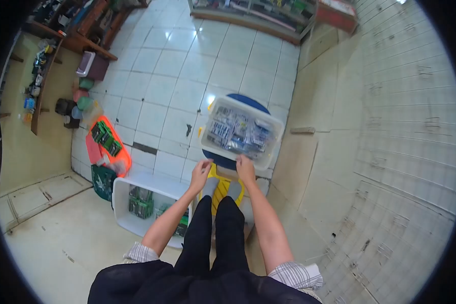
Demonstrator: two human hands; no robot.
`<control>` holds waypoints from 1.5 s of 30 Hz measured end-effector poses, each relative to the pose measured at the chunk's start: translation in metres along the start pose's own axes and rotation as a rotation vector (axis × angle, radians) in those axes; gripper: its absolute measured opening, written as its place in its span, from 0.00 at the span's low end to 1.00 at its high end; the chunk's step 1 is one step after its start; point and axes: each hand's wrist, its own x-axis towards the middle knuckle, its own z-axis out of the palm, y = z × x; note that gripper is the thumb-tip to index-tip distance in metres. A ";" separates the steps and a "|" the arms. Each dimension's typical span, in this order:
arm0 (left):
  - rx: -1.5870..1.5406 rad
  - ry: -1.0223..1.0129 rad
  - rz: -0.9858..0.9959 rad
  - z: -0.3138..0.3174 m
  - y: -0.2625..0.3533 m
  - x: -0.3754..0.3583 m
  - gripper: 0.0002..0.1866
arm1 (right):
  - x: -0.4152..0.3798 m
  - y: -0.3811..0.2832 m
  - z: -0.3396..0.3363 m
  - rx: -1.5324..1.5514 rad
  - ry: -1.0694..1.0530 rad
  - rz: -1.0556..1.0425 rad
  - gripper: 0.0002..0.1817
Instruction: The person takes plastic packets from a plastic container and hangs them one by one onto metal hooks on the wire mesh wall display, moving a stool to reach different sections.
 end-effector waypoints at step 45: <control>0.232 -1.020 0.833 0.005 0.379 -0.060 0.29 | -0.238 -0.275 -0.329 0.068 0.397 -0.036 0.06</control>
